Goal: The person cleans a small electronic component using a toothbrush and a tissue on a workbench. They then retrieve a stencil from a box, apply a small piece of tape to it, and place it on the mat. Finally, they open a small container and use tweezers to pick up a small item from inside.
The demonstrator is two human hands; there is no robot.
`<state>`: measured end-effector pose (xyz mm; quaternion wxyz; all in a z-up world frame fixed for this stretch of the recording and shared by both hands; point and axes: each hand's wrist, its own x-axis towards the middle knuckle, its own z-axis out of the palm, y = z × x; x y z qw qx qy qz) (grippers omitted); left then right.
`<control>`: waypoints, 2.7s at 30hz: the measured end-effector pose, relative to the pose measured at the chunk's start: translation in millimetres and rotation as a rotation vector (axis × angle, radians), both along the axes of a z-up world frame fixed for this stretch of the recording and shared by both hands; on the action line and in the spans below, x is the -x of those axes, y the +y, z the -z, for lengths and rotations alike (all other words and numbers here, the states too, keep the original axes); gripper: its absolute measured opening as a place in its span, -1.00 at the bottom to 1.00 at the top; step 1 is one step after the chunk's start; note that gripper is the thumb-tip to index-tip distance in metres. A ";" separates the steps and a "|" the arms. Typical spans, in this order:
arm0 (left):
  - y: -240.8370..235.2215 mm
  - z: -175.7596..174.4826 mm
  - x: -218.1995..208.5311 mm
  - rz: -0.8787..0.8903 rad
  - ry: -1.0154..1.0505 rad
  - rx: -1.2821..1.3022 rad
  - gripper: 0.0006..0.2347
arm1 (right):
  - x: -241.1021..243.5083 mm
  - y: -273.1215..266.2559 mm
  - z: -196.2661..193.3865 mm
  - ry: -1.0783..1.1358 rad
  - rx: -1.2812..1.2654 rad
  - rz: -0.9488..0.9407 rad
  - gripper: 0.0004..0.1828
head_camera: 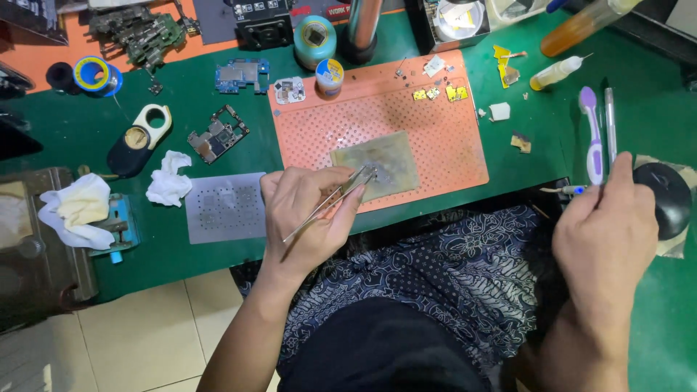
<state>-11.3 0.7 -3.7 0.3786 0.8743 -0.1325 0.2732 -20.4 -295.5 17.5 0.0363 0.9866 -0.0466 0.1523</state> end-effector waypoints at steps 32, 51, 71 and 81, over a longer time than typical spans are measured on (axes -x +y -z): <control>127.8 -34.2 39.9 -0.493 0.262 -0.845 -0.84 | 32.2 81.4 15.3 -0.019 -1.218 -0.518 -0.78; -23.8 -29.3 -13.1 0.295 0.562 -0.338 -0.91 | 31.3 44.1 31.1 -0.166 -1.349 -0.390 -0.75; -3.0 -30.7 -22.8 0.147 0.444 0.182 -0.90 | 10.1 101.4 51.3 -0.429 -0.915 -0.801 -0.88; -4.7 -27.6 -10.2 0.122 0.323 -0.157 -0.83 | 18.1 91.9 45.3 -0.396 -0.888 -0.765 -0.84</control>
